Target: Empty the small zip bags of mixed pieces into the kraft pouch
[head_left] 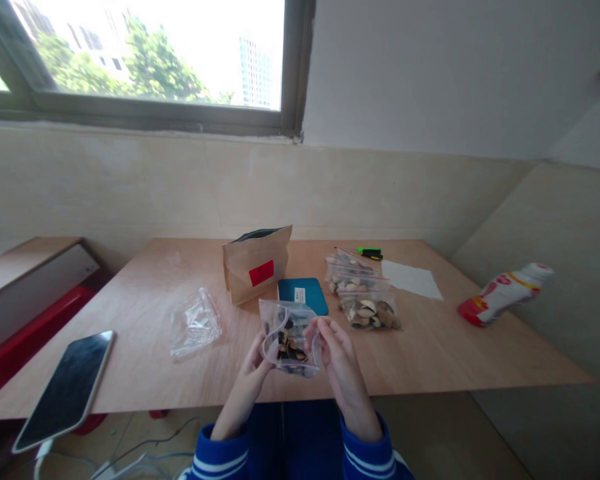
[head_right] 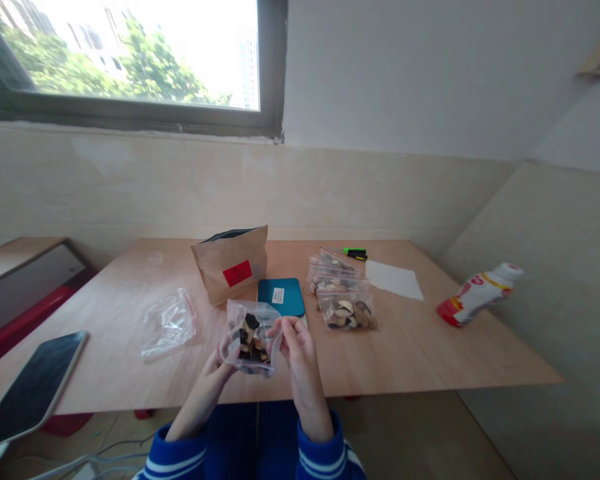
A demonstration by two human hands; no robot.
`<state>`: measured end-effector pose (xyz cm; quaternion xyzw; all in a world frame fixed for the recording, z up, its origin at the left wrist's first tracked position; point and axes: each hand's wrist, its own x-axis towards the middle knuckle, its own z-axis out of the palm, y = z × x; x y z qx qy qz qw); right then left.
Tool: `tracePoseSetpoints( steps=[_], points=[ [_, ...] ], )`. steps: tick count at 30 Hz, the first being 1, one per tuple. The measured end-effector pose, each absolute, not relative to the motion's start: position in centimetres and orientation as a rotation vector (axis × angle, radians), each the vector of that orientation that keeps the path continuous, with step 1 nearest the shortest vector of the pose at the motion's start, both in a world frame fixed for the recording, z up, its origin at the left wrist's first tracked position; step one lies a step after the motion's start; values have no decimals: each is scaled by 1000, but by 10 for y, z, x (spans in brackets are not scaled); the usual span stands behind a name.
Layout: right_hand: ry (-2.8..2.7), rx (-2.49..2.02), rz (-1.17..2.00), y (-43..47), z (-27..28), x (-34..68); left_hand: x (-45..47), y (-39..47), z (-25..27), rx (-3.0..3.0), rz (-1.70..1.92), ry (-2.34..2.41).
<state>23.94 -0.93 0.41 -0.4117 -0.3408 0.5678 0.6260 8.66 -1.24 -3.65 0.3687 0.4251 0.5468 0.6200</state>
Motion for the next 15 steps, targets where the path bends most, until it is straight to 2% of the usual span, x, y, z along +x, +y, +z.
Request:
tracePoseSetpoints(
  steps=[2,7,11,15],
  points=[
    [-820,-1032,1193,-6,-3,240,86,-11,-36,864,1300,991],
    [-988,-1186,664,-5,-9,242,82,-11,-32,784,1292,1009],
    [-1416,-1107,659,-12,1,238,84,-12,-33,746,1299,1047],
    [-1613,-1130,536,-15,7,233,83,-9,-36,819,1340,1078]
  ],
)
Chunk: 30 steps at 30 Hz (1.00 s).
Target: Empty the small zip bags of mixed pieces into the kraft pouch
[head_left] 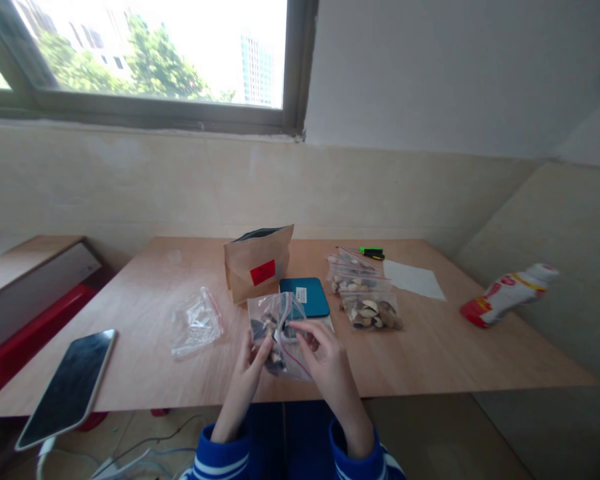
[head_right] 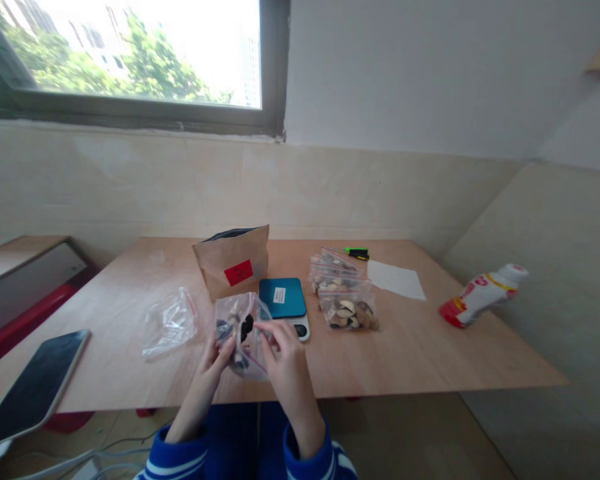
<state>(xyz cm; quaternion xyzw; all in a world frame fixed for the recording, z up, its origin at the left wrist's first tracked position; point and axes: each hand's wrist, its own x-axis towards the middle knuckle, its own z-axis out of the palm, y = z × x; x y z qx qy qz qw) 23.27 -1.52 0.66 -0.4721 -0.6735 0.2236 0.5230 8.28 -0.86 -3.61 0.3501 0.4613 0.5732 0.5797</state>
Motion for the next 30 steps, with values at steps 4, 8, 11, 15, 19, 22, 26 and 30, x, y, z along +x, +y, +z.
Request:
tracePoseSetpoints(
  steps=[4,8,11,15,19,22,26,30],
  points=[
    [-1683,-1138,365,-18,7,227,82,-6,-41,889,1352,1110],
    [-1653,-1110,426,-19,6,221,84,-9,-46,951,1345,1184],
    [-1544,-1139,584,-16,1,220,86,-15,-46,1016,1307,1169],
    [-1452,-1156,867,-13,-5,224,88,-19,-39,992,1335,1150],
    [-1459,-1081,1052,-14,-8,226,89,-14,-34,926,1398,1104],
    [-1366,-1021,1195,-12,-14,222,92,-8,-39,902,1447,1094],
    [-1222,-1014,1249,-9,-25,217,97,-2,-45,820,1499,1078],
    [-1190,-1021,1215,-7,-30,217,100,-1,-40,771,1505,1082]
  ],
)
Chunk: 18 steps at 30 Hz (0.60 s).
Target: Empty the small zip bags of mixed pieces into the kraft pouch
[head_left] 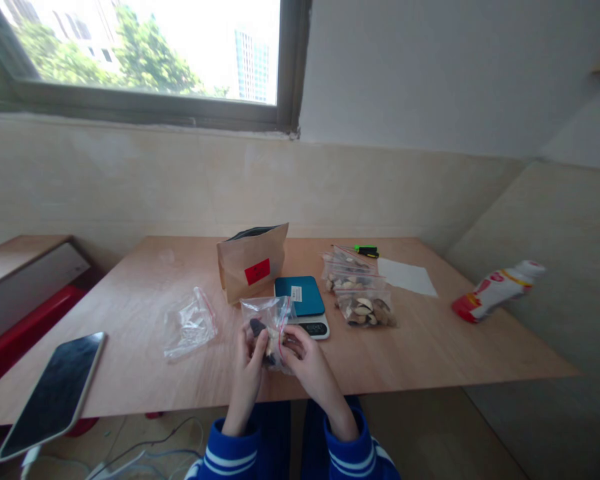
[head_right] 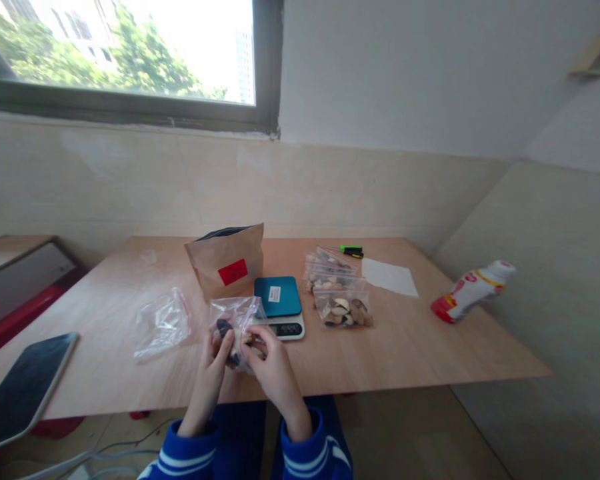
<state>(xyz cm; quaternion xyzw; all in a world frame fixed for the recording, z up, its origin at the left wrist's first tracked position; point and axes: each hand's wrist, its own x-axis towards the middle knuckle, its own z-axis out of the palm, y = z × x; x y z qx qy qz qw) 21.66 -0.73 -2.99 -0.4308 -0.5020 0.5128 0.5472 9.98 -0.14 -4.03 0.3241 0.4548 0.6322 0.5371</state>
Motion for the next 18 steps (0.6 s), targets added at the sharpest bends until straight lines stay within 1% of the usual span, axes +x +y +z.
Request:
tracePoseSetpoints(
  steps=[5,11,18],
  points=[
    [-1144,-997,1180,-6,-25,218,101,-1,-35,753,1513,1107],
    [-966,-1046,1021,-1,-23,214,100,4,-54,652,1500,1108],
    [-872,-1027,1039,19,-13,214,100,8,-61,434,1472,1043]
  ],
)
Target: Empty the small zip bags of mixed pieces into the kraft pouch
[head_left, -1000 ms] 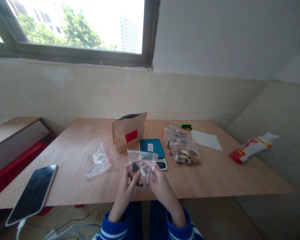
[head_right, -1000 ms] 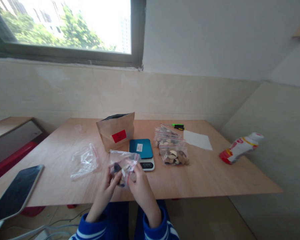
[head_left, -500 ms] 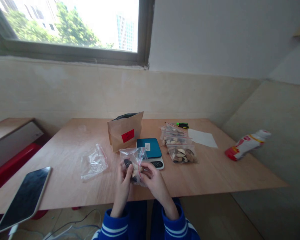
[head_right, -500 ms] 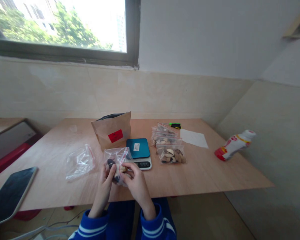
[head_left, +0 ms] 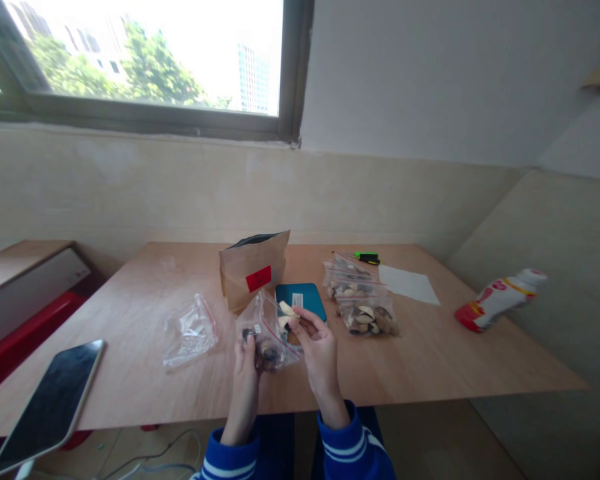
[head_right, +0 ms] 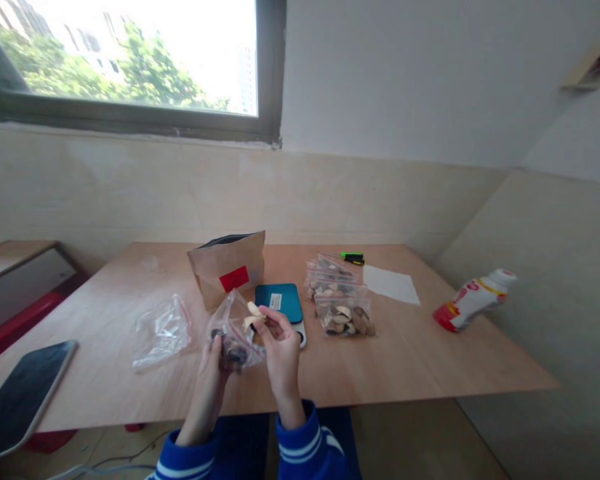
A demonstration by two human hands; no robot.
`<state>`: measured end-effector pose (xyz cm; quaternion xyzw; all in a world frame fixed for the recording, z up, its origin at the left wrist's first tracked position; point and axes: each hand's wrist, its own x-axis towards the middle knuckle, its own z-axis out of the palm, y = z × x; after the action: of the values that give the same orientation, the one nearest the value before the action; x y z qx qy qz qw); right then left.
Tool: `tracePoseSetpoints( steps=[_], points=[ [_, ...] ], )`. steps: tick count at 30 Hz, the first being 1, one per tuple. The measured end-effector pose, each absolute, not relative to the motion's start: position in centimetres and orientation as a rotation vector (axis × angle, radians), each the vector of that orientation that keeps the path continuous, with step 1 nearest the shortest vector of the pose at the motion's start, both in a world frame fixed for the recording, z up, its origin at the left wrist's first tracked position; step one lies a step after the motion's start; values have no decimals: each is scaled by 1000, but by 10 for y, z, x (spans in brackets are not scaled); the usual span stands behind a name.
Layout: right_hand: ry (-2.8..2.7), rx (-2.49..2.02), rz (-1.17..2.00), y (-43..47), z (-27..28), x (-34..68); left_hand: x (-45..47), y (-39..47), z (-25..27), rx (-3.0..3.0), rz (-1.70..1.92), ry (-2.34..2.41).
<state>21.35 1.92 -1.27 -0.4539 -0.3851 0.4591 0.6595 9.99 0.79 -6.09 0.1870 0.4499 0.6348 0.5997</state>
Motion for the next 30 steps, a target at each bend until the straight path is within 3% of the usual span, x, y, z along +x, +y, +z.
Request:
tracePoseSetpoints(
  steps=[14,23,30],
  points=[
    [-1127,-632,963,155,103,210,90,7,-62,260,1530,876],
    [-1745,-709,1125,196,119,229,80,10,-70,236,1529,840],
    [-1910,-759,1270,201,133,231,81,10,-70,249,1519,838]
  ],
)
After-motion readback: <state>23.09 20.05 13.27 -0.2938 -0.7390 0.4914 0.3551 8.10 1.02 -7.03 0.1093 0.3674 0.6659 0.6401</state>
